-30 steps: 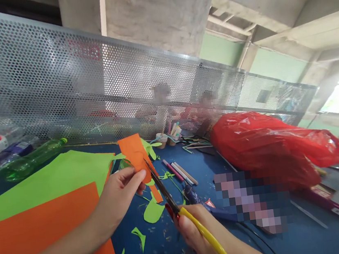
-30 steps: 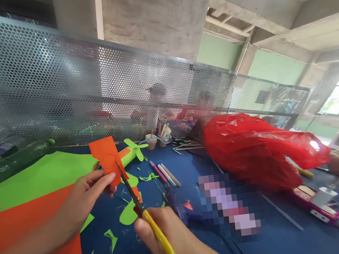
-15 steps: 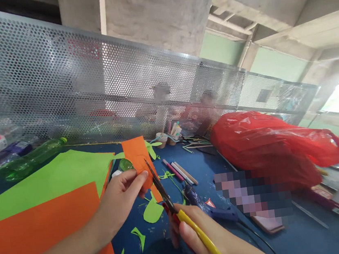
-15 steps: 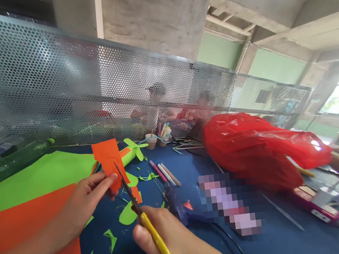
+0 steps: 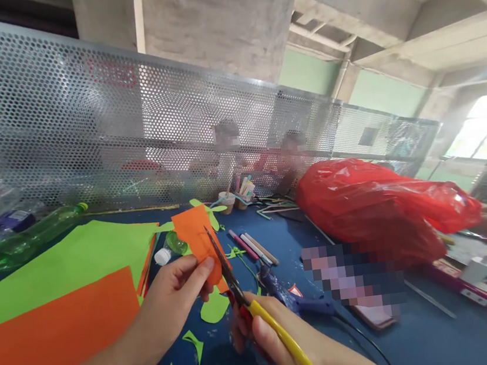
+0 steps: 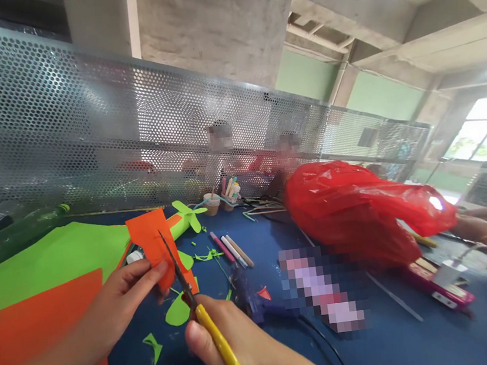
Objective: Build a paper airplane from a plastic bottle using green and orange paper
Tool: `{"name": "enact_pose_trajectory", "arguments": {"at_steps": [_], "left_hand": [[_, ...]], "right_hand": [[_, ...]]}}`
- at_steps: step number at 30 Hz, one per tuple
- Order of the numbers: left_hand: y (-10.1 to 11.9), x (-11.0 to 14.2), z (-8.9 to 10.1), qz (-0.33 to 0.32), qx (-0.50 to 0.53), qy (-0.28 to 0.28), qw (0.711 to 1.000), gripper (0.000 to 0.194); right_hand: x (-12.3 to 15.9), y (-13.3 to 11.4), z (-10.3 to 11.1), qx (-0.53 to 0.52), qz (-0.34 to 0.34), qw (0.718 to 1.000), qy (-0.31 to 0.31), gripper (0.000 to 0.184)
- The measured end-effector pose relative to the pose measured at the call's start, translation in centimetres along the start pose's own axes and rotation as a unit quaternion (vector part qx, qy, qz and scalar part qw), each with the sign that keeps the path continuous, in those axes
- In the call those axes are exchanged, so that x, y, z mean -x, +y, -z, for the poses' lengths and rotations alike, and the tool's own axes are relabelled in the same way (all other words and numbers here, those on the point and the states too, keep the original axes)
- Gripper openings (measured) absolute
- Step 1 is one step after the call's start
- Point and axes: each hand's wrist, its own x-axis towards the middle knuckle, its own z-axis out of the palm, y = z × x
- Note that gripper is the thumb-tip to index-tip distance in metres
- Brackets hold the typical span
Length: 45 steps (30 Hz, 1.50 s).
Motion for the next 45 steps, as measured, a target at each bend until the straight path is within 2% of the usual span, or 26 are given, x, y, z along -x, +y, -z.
{"name": "enact_pose_trajectory", "arguments": {"at_steps": [11,18,26,29,35,38,45], "left_hand": [[0.5,0.1,-0.1,-0.027,-0.005,0.004,1.000,0.039],[0.1,0.1,-0.1,0.006,0.051,-0.008,0.999,0.034],[-0.2,0.0,0.0,0.015,0.087,-0.018,0.996,0.031],[-0.1,0.0,0.1,0.020,0.082,-0.021,0.996,0.030],[0.2,-0.4,0.5,-0.031,0.043,0.015,0.998,0.031],[0.3,-0.4,0.6,-0.031,0.023,0.024,0.999,0.034],[0.5,-0.2,0.6,-0.047,0.005,0.036,0.998,0.033]], "right_hand": [[-0.1,0.9,-0.9,-0.053,-0.011,0.998,0.033,0.056],[0.1,1.0,-1.1,-0.066,-0.016,0.997,0.036,0.052],[0.3,1.4,-1.4,-0.088,-0.032,0.995,0.038,0.052],[0.2,1.3,-1.4,-0.085,-0.028,0.995,0.042,0.052],[0.2,1.4,-1.2,-0.071,-0.033,0.996,0.030,0.055],[0.3,1.4,-1.2,-0.054,-0.035,0.997,0.033,0.055],[0.1,0.0,-0.6,-0.019,-0.035,0.998,0.038,0.060]]}}
